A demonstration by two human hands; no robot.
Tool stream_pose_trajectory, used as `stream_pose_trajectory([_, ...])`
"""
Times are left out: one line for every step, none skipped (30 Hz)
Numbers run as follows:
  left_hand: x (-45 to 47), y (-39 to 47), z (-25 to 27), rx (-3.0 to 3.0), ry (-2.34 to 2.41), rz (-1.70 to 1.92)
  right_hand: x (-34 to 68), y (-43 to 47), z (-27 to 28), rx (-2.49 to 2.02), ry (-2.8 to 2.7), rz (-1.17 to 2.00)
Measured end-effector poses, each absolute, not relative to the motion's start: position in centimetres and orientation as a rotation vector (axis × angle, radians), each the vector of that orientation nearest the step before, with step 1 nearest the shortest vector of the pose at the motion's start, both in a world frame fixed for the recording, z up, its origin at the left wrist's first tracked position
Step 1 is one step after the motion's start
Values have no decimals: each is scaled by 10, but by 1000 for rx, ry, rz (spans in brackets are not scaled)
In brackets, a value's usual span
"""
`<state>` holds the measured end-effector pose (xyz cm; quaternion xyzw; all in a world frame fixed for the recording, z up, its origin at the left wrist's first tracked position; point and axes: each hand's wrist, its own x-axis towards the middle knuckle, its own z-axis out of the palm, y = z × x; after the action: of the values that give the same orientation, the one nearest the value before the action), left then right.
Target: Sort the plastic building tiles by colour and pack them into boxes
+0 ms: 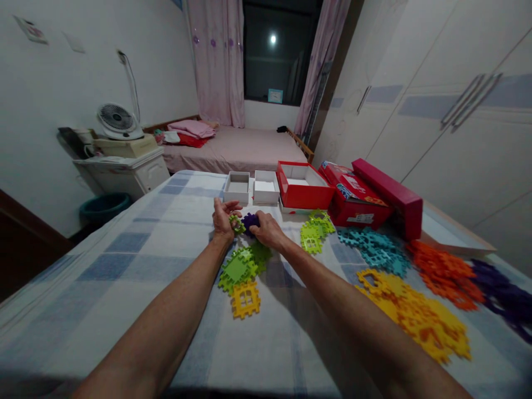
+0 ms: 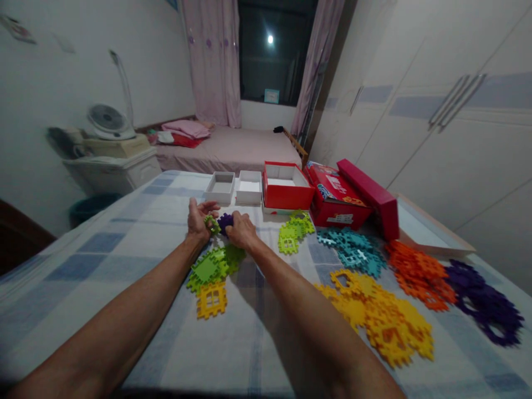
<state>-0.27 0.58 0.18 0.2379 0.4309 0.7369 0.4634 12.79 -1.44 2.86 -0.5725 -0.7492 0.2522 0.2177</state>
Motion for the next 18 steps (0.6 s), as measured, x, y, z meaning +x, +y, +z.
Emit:
stream_pose_trajectory([-3, 6, 2, 579, 1058, 1811, 130, -15, 30, -1570, -2064, 682])
stream_pose_trajectory([-3, 6, 2, 578, 1055, 1806, 133, -15, 31, -1561, -2046, 659])
stream_pose_trajectory([-2, 6, 3, 579, 1049, 1795, 139, -15, 33, -1552, -2011, 641])
stream_pose_trajectory([-2, 5, 3, 583, 1040, 1778, 145, -15, 35, -1538, -1955, 637])
stream_pose_trajectory([-2, 4, 4, 591, 1036, 1756, 155, -16, 38, -1512, -1884, 653])
stream_pose_trajectory([-2, 2, 5, 600, 1032, 1732, 166, -19, 41, -1472, -1800, 687])
stream_pose_trajectory([-2, 1, 6, 608, 1034, 1706, 180, -23, 46, -1418, -1713, 735])
stream_pose_trajectory([-2, 0, 7, 634, 1077, 1682, 196, -28, 50, -1356, -1628, 786])
stream_pose_trajectory([-3, 0, 7, 645, 1082, 1660, 214, -36, 55, -1296, -1553, 827])
stream_pose_trajectory([-3, 0, 8, 658, 1088, 1641, 235, -44, 59, -1256, -1493, 844])
stream_pose_trajectory([-4, 0, 8, 674, 1097, 1622, 258, -54, 63, -1236, -1436, 831])
stream_pose_trajectory([-5, 1, 8, 689, 1109, 1602, 283, -65, 66, -1241, -1382, 788])
stream_pose_trajectory([-5, 1, 8, 705, 1114, 1581, 311, -77, 69, -1272, -1332, 718])
stream_pose_trajectory([-6, 2, 8, 711, 1125, 1575, 341, -88, 70, -1327, -1282, 613])
stream_pose_trajectory([-6, 2, 8, 720, 1143, 1575, 374, -99, 69, -1399, -1235, 498])
stream_pose_trajectory([-6, 1, 7, 737, 1160, 1576, 409, -109, 67, -1483, -1184, 375])
stream_pose_trajectory([-6, 1, 7, 757, 1182, 1578, 444, -118, 63, -1595, -1116, 239])
stream_pose_trajectory([-6, 0, 6, 789, 1204, 1570, 479, -127, 58, -1718, -1012, 89])
